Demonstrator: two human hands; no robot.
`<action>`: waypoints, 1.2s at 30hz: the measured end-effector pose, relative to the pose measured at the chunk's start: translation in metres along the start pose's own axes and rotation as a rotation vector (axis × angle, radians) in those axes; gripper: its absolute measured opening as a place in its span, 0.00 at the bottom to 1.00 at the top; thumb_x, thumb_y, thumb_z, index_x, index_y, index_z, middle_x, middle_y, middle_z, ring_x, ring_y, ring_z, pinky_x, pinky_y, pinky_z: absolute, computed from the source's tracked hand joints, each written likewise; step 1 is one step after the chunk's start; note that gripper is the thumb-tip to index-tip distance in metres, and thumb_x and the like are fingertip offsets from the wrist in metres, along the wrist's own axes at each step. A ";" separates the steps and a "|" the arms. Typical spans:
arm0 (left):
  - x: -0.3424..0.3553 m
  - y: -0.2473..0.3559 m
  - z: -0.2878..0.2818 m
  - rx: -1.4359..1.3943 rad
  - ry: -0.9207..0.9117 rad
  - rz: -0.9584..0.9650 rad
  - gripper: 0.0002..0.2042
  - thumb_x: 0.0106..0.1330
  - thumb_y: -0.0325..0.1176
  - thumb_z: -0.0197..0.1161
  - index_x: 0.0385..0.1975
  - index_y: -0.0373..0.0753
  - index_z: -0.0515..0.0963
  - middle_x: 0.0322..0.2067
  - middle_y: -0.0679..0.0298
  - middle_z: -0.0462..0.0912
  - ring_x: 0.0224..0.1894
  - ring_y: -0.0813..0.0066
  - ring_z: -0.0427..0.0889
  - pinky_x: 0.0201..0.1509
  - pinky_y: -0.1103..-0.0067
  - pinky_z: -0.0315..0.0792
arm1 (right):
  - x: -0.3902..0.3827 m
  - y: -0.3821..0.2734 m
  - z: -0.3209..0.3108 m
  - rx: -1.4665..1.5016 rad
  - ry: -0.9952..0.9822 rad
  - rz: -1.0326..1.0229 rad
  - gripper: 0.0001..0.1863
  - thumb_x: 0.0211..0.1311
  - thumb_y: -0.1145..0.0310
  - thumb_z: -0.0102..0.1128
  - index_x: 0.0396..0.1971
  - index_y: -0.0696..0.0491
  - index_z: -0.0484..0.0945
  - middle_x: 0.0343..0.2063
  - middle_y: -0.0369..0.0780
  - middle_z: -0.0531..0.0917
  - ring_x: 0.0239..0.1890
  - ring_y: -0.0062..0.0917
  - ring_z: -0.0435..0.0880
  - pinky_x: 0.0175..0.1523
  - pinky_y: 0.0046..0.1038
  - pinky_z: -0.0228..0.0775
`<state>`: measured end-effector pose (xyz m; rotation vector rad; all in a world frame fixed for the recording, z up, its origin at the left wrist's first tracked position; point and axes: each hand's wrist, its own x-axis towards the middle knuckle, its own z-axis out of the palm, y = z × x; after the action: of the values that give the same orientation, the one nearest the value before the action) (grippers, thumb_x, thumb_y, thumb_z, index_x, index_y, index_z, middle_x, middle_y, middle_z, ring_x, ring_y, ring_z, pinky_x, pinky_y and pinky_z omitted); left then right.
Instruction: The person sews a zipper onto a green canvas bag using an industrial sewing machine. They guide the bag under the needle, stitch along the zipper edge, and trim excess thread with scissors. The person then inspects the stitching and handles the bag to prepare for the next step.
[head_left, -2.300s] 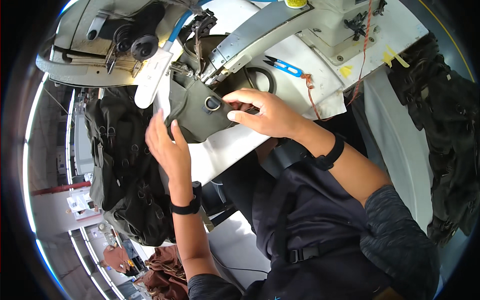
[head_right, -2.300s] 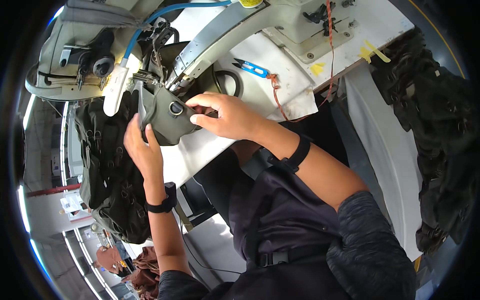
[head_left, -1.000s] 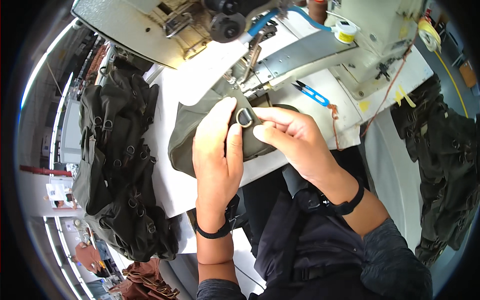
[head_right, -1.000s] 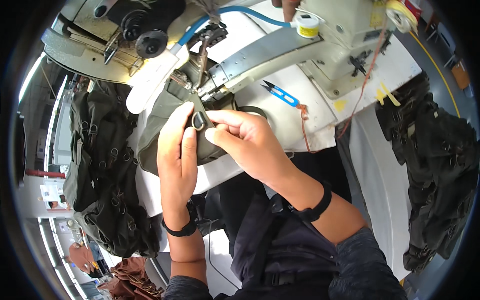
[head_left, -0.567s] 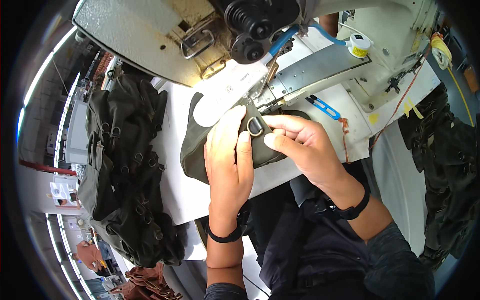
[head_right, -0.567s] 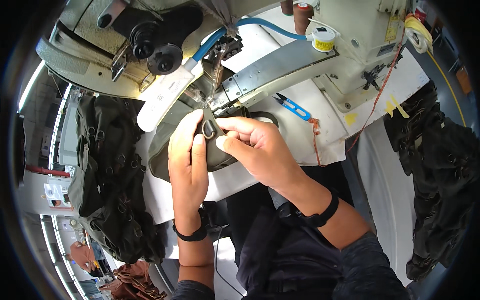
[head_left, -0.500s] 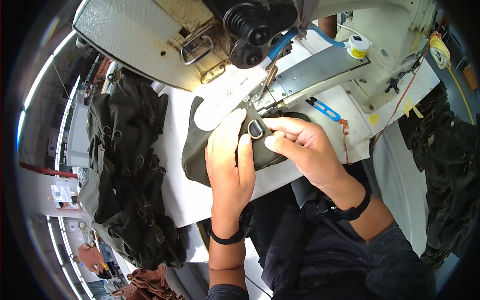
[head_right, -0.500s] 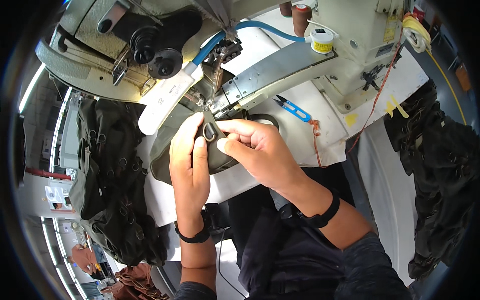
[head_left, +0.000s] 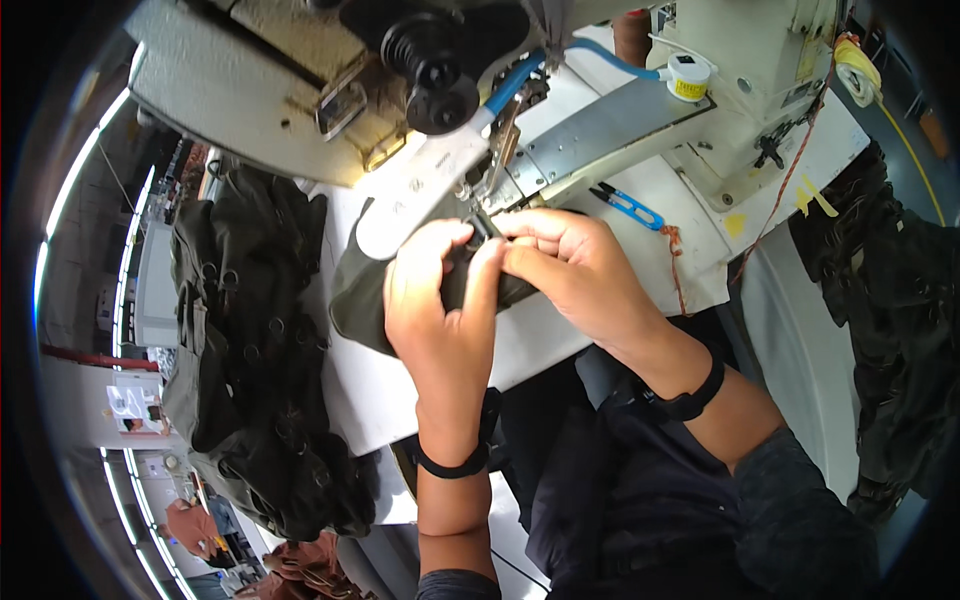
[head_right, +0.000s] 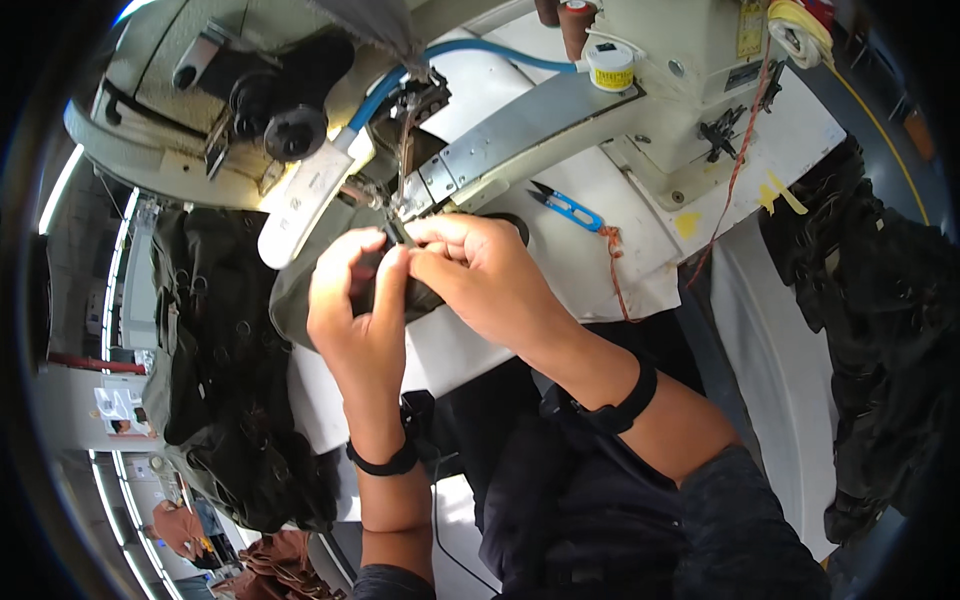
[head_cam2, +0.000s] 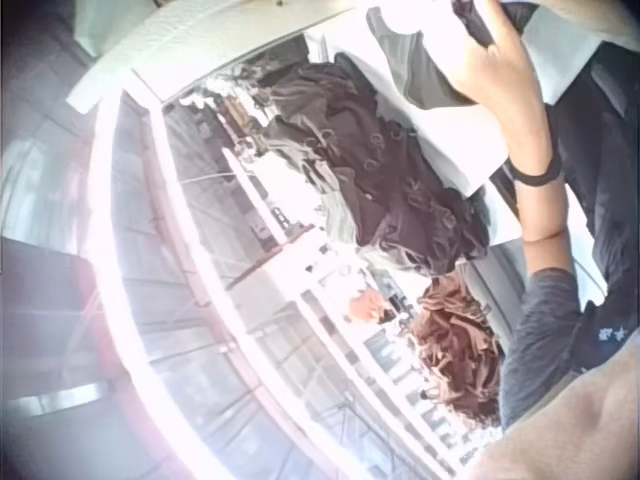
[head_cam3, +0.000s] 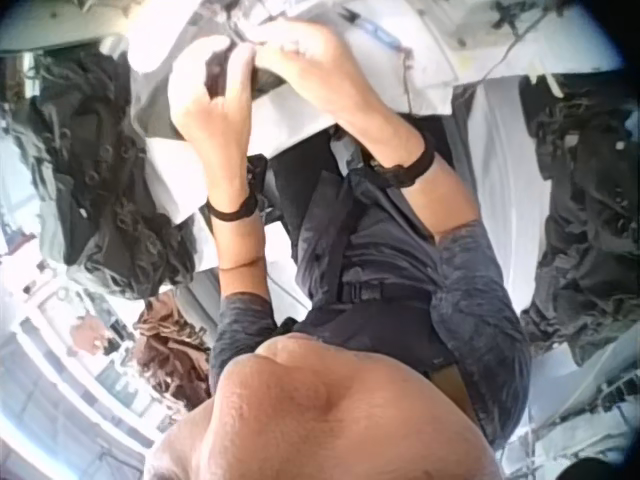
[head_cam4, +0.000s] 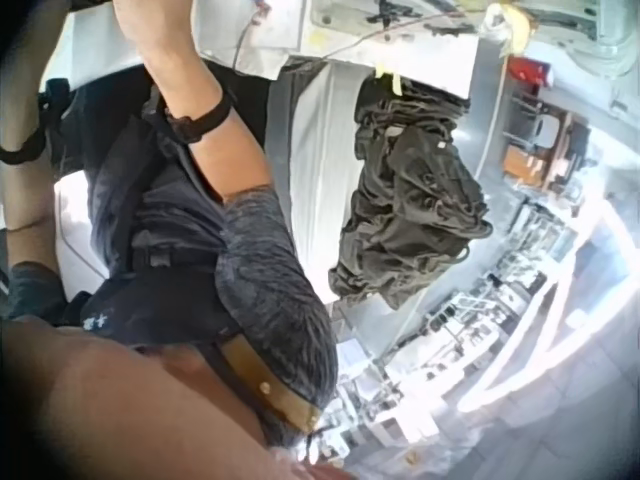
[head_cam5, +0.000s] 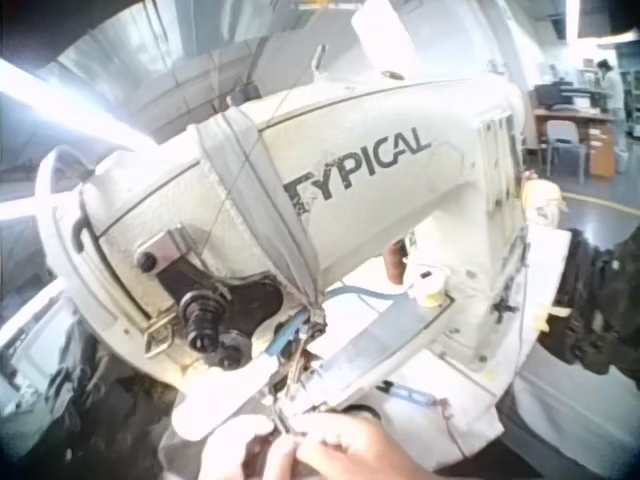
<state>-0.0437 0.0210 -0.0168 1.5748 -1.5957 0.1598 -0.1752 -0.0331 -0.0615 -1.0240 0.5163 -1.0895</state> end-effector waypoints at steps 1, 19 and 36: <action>0.005 0.010 0.001 0.019 -0.052 -0.094 0.11 0.65 0.28 0.74 0.43 0.34 0.82 0.37 0.65 0.85 0.37 0.78 0.80 0.43 0.79 0.74 | -0.002 0.000 -0.003 -0.027 0.011 -0.025 0.11 0.72 0.73 0.60 0.46 0.64 0.83 0.30 0.28 0.83 0.30 0.06 0.72 0.34 0.17 0.64; 0.002 -0.009 0.018 -0.355 0.045 -0.271 0.06 0.70 0.25 0.70 0.39 0.29 0.82 0.40 0.56 0.90 0.37 0.76 0.88 0.46 0.79 0.80 | -0.005 -0.010 0.000 -0.281 0.065 -0.187 0.11 0.68 0.71 0.62 0.31 0.66 0.82 0.22 0.32 0.81 0.28 0.10 0.70 0.32 0.22 0.65; 0.032 -0.022 0.011 -0.285 -0.095 -0.358 0.06 0.72 0.26 0.67 0.41 0.28 0.83 0.41 0.61 0.88 0.40 0.81 0.84 0.48 0.82 0.77 | 0.016 -0.024 -0.016 -0.531 -0.055 -0.072 0.16 0.66 0.67 0.62 0.22 0.61 0.73 0.14 0.37 0.68 0.20 0.16 0.62 0.26 0.30 0.58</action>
<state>-0.0241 -0.0138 -0.0136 1.6277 -1.3113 -0.3266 -0.1925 -0.0566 -0.0460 -1.5407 0.7514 -1.0046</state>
